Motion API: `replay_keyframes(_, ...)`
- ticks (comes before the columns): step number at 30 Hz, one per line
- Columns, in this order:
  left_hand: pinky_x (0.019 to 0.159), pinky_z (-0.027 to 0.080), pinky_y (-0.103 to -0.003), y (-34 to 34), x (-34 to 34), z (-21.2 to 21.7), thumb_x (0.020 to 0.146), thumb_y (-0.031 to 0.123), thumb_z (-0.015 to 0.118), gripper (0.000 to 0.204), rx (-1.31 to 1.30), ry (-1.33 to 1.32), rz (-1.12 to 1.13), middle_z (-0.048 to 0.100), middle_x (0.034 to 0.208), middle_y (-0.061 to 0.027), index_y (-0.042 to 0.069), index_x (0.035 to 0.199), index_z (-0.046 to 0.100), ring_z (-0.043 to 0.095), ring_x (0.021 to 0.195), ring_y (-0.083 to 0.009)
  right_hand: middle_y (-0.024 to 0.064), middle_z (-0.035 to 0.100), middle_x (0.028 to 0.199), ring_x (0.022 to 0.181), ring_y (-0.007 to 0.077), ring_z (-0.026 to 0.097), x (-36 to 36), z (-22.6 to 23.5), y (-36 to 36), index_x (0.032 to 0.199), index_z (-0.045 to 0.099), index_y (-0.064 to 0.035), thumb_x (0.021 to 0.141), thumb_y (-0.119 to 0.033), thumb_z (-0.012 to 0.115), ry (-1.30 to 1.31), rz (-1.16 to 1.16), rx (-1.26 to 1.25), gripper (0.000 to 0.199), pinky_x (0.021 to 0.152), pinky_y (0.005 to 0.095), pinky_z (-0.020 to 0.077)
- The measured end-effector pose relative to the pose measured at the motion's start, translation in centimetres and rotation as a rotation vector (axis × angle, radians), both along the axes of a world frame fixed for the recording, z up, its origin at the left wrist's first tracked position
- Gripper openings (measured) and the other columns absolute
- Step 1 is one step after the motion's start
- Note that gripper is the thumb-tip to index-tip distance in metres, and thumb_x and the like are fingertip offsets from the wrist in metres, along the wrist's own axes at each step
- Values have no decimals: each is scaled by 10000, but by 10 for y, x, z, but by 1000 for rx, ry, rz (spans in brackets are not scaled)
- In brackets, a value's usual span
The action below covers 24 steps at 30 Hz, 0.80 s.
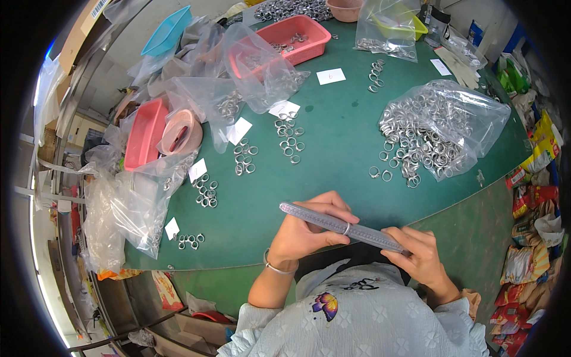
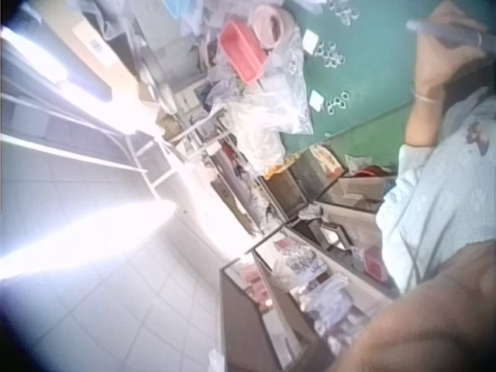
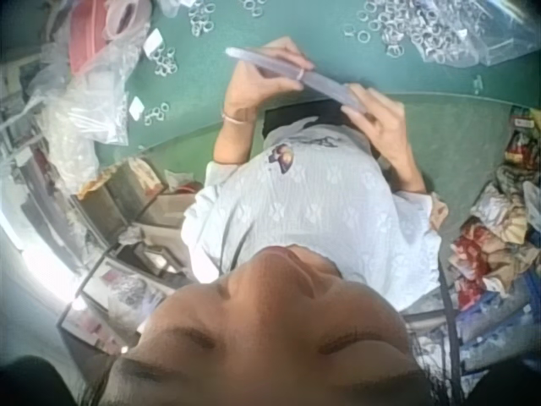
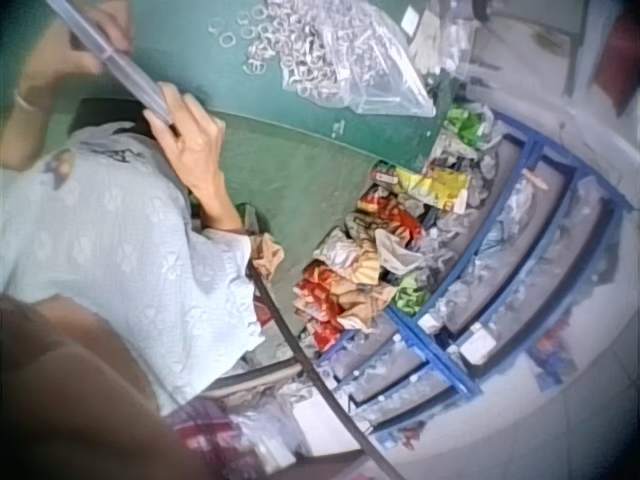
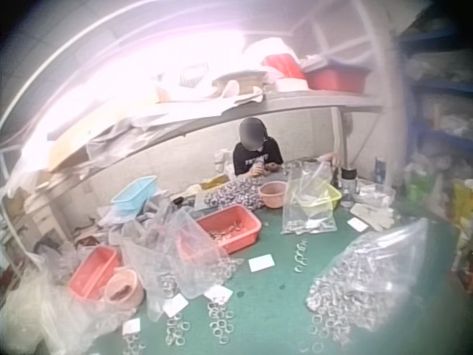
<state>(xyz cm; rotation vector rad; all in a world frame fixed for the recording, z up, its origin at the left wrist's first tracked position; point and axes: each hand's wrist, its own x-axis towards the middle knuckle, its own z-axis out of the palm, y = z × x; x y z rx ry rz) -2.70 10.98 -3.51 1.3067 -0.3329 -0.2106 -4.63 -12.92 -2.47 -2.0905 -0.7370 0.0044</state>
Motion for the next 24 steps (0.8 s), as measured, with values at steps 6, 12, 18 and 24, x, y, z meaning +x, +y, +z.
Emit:
replay_keyframes(6, 816, 517, -401, 1, 0, -11, 571, 82, 806, 367, -53, 10, -15, 572, 799, -119, -54, 879, 659, 568, 790, -224, 60, 519, 637, 454, 173, 494, -1, 1, 2, 981, 613, -7, 683, -104, 722, 17, -10, 6, 332, 414, 287, 379)
replay_keyframes(12, 806, 509, -383, -4, 0, -16, 577, 108, 809, 367, -109, 26, 18, 571, 802, -115, -52, 872, 659, 566, 795, -223, 62, 516, 626, 451, 169, 485, -1, 2, 1, 980, 615, -11, 687, -97, 717, 36, -31, 10, 321, 415, 286, 377)
replay_keyframes(18, 809, 462, -325, -4, -4, -25, 651, 89, 766, 300, -186, 198, 115, 576, 865, -104, -42, 894, 649, 575, 872, -208, 79, 518, 623, 463, 186, 477, 0, -5, 10, 983, 612, -13, 697, -65, 708, 119, -71, 18, 305, 429, 284, 381)
replay_keyframes(24, 885, 441, -312, -4, -28, -63, 803, -9, 591, 210, -331, 230, 306, 572, 1007, -90, -37, 1012, 586, 560, 962, -189, 91, 529, 642, 472, 207, 499, -2, -23, 30, 1012, 595, -31, 713, -63, 697, 49, -58, -88, 318, 444, 308, 402)
